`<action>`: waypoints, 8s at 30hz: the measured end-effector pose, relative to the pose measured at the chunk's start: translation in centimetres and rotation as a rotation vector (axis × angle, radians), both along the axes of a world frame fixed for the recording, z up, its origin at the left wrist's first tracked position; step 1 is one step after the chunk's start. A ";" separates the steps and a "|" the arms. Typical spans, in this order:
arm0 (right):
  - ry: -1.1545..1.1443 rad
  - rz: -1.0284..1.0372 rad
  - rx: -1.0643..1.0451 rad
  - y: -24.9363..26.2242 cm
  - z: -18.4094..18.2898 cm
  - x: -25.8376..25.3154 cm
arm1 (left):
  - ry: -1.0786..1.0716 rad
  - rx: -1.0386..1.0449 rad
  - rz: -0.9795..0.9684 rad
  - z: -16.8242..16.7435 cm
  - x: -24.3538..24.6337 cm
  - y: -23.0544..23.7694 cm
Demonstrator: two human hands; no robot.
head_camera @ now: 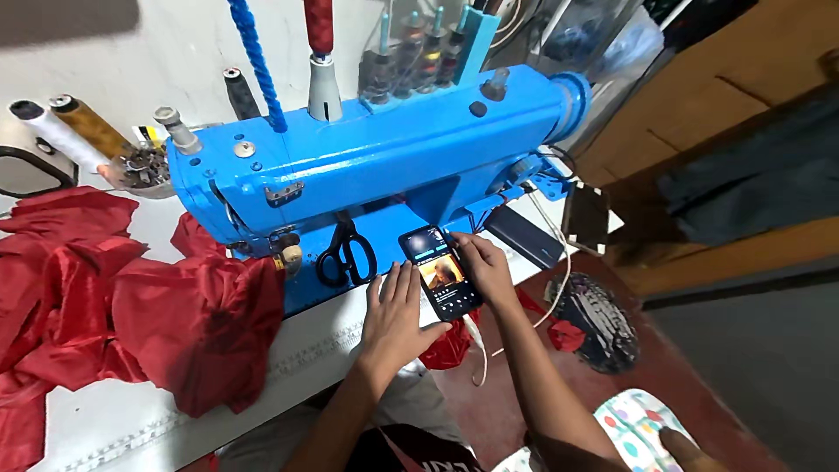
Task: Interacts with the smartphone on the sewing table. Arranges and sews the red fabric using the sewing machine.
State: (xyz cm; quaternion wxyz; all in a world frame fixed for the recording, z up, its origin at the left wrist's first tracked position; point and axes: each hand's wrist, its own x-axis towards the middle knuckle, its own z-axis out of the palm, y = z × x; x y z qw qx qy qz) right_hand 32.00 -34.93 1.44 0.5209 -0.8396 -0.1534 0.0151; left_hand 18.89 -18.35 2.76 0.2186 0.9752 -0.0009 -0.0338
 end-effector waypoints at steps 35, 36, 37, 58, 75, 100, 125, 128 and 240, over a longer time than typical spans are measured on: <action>-0.016 0.039 0.009 -0.1 -0.4 -0.1 | 0.054 0.039 -0.003 0.2 -0.1 0.0; -0.017 0.037 0.009 0.0 -0.5 -0.1 | 0.047 0.037 -0.007 0.2 -0.2 0.0; -0.019 0.035 0.008 0.0 -0.5 -0.1 | 0.042 0.035 -0.010 0.1 -0.2 0.1; 0.017 0.034 0.107 0.2 -0.3 -0.1 | 0.064 0.021 0.011 0.1 0.0 0.0; 0.031 -0.073 -0.096 1.4 1.6 0.1 | 0.087 -0.043 -0.016 0.7 0.7 0.3; -0.037 0.119 -0.056 -0.8 1.0 1.9 | 0.078 -0.009 -0.015 0.3 0.5 0.3; -0.175 0.061 -0.038 -1.0 -0.8 1.5 | 0.043 -0.015 0.011 0.1 0.4 0.3; -0.146 0.080 -0.109 -0.7 -0.4 1.5 | 0.065 -0.006 0.009 0.2 0.4 0.3; -0.132 -0.048 0.312 -1.5 -0.4 0.1 | -0.597 -0.091 0.262 -1.8 -11.1 7.6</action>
